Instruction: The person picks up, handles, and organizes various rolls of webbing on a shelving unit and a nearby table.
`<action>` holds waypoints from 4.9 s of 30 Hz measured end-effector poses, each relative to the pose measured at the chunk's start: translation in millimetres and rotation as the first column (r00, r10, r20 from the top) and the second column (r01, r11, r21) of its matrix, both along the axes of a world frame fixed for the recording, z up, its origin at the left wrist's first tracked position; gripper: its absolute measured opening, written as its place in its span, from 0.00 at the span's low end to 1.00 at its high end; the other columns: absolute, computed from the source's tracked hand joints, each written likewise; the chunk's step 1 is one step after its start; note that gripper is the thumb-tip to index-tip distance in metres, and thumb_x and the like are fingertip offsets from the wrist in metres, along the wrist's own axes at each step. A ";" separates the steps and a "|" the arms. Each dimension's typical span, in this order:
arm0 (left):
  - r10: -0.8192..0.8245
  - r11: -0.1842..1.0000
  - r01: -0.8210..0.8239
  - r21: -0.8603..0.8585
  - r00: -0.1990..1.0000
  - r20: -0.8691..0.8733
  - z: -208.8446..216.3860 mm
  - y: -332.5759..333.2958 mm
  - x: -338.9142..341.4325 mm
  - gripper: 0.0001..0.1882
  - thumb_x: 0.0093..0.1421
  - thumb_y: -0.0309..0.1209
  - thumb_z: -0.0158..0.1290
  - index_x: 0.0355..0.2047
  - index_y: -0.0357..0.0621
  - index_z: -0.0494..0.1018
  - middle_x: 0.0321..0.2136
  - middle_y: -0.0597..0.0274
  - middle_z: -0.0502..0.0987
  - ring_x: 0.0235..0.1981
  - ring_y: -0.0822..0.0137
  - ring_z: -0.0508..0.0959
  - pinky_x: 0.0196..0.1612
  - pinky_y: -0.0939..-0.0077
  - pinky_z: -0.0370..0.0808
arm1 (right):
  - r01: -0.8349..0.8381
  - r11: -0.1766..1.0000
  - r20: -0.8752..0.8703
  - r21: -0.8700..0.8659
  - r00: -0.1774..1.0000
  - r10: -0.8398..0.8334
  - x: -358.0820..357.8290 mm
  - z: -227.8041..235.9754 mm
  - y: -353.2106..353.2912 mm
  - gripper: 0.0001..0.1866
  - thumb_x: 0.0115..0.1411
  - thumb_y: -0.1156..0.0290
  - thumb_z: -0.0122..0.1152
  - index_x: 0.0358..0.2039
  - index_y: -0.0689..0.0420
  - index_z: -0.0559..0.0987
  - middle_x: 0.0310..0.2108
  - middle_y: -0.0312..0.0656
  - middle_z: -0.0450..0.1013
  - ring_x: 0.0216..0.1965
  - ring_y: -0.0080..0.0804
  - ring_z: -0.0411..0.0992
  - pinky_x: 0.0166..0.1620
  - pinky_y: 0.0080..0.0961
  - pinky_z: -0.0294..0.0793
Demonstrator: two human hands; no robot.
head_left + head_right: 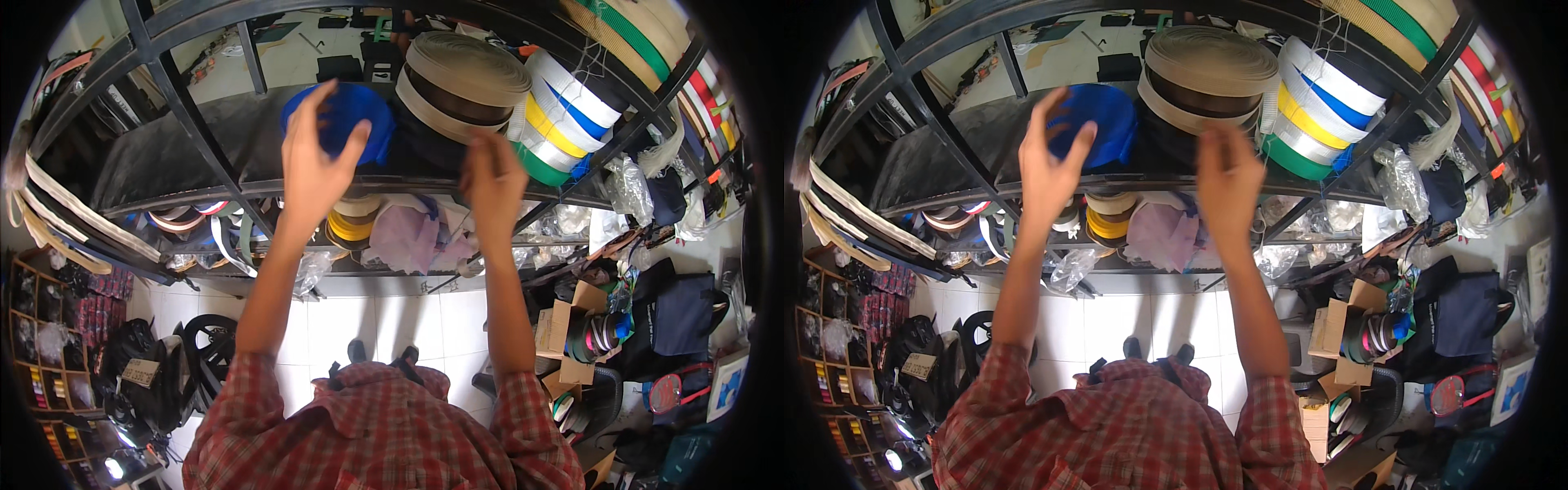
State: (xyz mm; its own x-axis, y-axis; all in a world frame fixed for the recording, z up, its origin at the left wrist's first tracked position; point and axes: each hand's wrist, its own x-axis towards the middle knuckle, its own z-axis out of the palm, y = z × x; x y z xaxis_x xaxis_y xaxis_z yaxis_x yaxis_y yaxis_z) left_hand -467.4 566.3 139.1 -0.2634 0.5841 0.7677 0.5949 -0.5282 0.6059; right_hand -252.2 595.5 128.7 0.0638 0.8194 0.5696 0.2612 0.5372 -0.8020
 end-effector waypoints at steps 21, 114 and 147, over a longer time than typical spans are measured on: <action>-0.107 0.728 0.205 -0.654 0.977 0.187 80.4 119.2 38.1 0.39 0.49 0.63 0.51 0.52 0.48 0.71 0.45 0.60 0.69 0.38 0.67 0.65 0.42 0.72 0.65 | 0.146 0.974 -0.027 0.175 0.989 -0.143 46.2 37.5 67.7 0.20 0.58 0.62 0.57 0.41 0.69 0.76 0.34 0.52 0.75 0.34 0.42 0.73 0.39 0.32 0.70; -0.606 0.794 0.604 -0.066 0.795 -0.016 87.5 157.7 84.0 0.17 0.54 0.19 0.49 0.45 0.35 0.74 0.38 0.55 0.78 0.35 0.69 0.77 0.41 0.77 0.76 | -0.591 0.781 -0.937 0.201 0.115 0.329 118.1 21.2 -26.5 0.14 0.63 0.70 0.51 0.43 0.68 0.71 0.45 0.52 0.70 0.48 0.41 0.70 0.53 0.36 0.71; -0.657 0.631 0.756 -0.174 0.403 -0.637 -16.7 -58.5 214.2 0.15 0.51 0.34 0.59 0.40 0.45 0.75 0.38 0.62 0.74 0.49 0.55 0.71 0.52 0.57 0.68 | 0.192 0.892 -0.819 -0.408 0.354 -0.451 219.4 -48.0 -256.4 0.27 0.62 0.50 0.47 0.50 0.61 0.72 0.45 0.46 0.72 0.40 0.35 0.74 0.45 0.31 0.74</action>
State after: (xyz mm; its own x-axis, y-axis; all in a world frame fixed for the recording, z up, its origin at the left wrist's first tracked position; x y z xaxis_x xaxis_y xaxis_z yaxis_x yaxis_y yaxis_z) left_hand -253.2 507.8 122.4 0.7316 0.2260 0.6432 0.1530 -0.9738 0.1681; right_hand -32.8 339.2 80.8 0.7012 0.6953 -0.1577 -0.5386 0.3716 -0.7562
